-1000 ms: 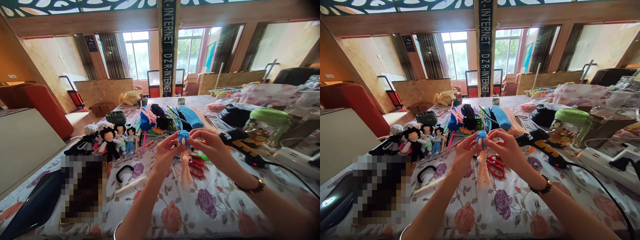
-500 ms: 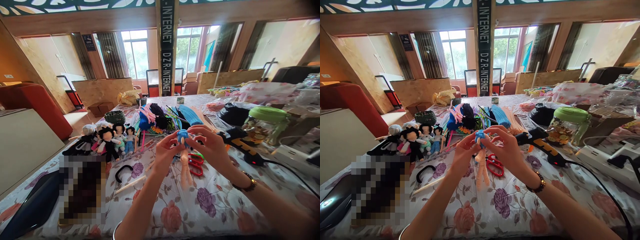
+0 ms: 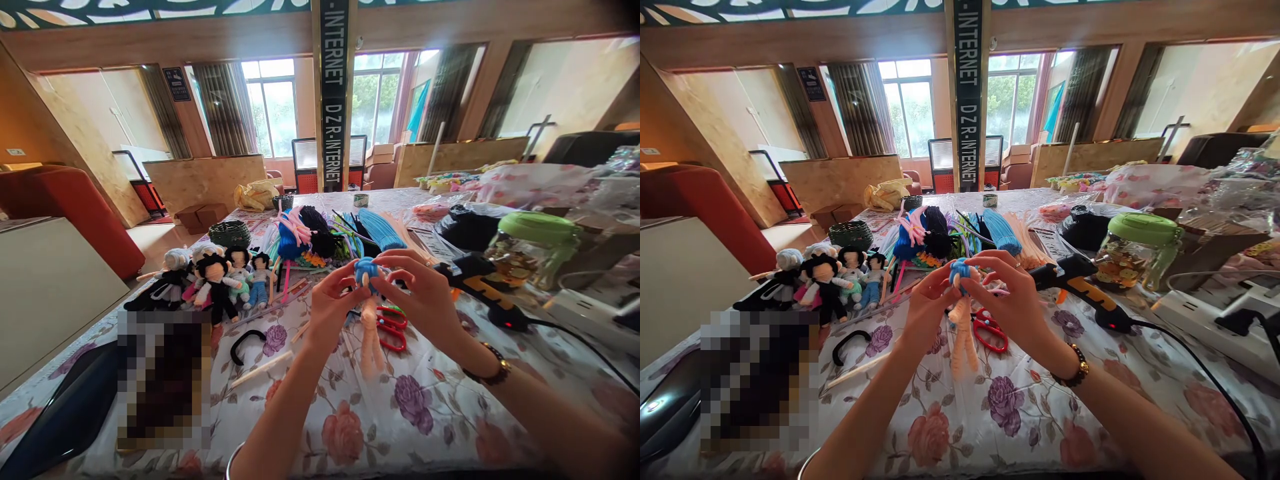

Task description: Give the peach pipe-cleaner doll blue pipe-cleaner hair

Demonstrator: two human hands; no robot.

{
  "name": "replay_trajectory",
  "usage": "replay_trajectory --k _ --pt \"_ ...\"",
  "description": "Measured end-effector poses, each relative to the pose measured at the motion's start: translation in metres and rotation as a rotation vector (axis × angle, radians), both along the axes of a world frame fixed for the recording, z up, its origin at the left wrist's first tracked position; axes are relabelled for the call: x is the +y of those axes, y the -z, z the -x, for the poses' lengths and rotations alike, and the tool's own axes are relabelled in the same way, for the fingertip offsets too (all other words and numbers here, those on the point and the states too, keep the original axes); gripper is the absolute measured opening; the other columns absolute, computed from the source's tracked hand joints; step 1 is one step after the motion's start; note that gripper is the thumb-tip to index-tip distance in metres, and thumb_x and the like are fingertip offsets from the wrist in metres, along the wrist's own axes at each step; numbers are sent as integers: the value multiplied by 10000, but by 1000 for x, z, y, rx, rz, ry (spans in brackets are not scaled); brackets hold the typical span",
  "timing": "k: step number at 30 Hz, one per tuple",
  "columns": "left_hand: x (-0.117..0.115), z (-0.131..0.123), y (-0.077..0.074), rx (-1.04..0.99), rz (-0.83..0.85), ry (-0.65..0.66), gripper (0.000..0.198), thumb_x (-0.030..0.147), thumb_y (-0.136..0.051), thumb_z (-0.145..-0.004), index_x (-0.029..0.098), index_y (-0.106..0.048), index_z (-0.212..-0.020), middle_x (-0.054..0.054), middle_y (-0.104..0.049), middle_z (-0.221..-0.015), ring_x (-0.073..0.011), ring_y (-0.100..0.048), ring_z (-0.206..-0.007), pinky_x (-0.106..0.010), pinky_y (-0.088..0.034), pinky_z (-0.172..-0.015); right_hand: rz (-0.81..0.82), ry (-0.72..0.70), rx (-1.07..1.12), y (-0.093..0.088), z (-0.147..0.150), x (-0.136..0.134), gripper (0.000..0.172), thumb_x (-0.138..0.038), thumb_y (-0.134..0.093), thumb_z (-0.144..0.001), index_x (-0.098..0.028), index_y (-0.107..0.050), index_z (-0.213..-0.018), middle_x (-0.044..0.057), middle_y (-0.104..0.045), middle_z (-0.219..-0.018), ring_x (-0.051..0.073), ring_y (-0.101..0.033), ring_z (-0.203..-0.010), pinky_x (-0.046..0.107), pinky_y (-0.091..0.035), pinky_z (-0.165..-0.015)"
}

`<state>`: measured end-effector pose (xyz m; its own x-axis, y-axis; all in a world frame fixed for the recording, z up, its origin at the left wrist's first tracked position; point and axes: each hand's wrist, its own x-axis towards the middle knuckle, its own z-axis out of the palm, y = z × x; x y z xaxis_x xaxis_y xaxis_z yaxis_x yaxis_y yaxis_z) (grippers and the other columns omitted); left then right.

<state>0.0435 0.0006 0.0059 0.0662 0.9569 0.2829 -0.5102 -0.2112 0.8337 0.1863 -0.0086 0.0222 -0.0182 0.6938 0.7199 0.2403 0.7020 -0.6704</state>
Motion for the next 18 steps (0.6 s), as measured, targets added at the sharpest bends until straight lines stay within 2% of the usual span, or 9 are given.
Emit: replay_trajectory --k 5,10,18 --pt "0 0 2 -4 -26 11 417 196 -825 -561 243 -740 -967 -22 -710 -850 -134 -611 -754 -238 -476 -682 -7 40 -15 0 1 -2 228 -287 -678 -788 -286 -642 -1013 33 -591 -1044 171 -578 -897 302 -513 -677" --pt "-1 0 0 21 -34 14 443 183 -825 -558 250 -733 -987 -12 -707 -829 -128 -614 -732 -225 -474 -649 -95 64 0 0 1 -4 78 -271 -664 -804 -258 -657 -880 41 -578 -1029 172 -580 -876 305 -513 -661" --pt "-2 -1 1 40 -89 7 454 147 -805 -578 253 -710 -1009 -15 -712 -888 -159 -638 -861 -254 -511 -756 -135 118 -93 1 -1 -2 123 -264 -676 -799 -279 -688 -920 48 -579 -1015 196 -586 -908 361 -506 -744"
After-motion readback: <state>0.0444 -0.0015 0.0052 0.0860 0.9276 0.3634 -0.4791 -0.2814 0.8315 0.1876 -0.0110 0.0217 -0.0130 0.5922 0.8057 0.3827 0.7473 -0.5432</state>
